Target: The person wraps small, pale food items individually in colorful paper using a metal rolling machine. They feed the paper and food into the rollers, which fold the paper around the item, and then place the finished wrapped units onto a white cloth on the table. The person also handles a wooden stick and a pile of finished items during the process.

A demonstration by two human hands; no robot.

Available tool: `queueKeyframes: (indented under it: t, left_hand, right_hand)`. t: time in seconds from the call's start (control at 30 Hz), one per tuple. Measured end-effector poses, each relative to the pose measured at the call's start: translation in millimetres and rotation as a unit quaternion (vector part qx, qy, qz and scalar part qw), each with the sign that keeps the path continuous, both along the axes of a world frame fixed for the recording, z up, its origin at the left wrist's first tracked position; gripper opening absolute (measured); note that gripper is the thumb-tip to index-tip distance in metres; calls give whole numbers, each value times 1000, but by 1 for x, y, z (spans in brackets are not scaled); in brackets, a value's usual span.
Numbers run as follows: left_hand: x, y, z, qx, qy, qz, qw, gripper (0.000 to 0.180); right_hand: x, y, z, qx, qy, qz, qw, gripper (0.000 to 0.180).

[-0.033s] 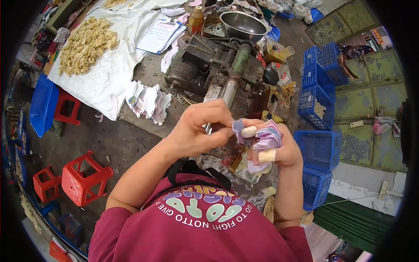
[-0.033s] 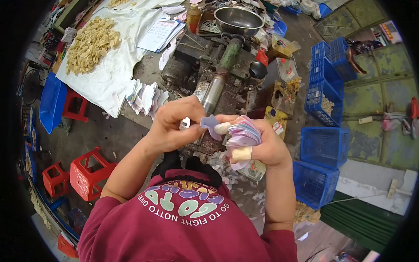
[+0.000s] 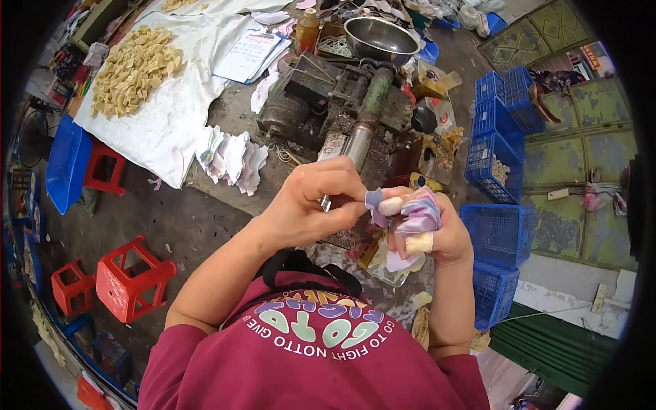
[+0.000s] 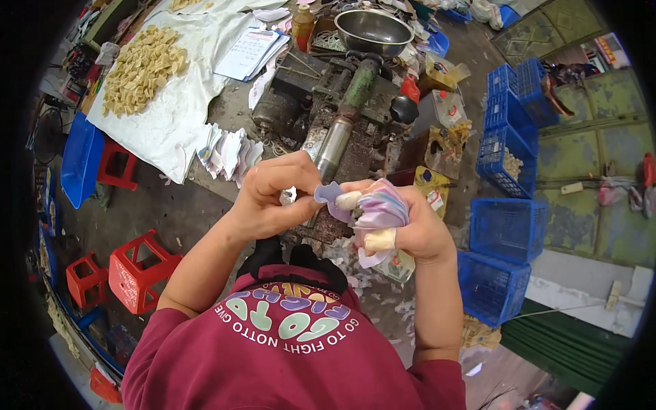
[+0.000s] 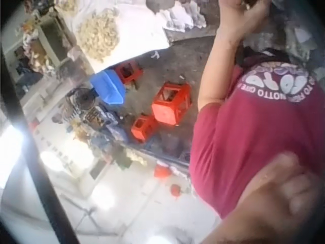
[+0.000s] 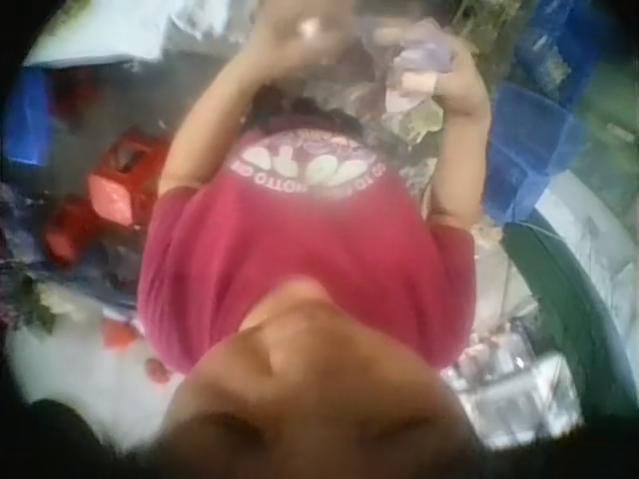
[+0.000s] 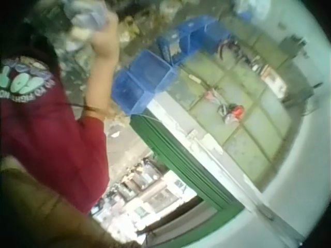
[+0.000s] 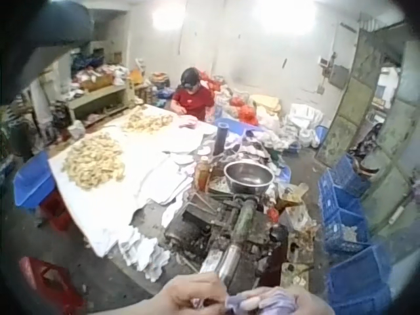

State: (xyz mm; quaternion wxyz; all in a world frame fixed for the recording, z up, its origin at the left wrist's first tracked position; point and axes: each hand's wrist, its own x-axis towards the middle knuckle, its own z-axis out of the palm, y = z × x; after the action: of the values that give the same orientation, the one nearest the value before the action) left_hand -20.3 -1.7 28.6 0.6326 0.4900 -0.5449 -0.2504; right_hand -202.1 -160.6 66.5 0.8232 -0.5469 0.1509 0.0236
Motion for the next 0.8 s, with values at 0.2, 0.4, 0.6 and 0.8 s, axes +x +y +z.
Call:
queueKeyframes:
  t: [0.2,0.4,0.6,0.8]
  left_hand:
    - [13,19,-41,147,22,178,973,25]
    - [8,5,-83,165,-94,236,953,23]
    - [28,9,-104,163,46,273,947,5]
    - [139,66,-128,219,-197,505,811,2]
  right_hand:
    - [3,-19,-8,-144,221,-8,964,46]
    - [38,-5,-31,-160,245,2,956,37]
    - [36,-5,-23,-106,167,-177,964,46]
    - [24,-2,-30,22,67,-203,977,48]
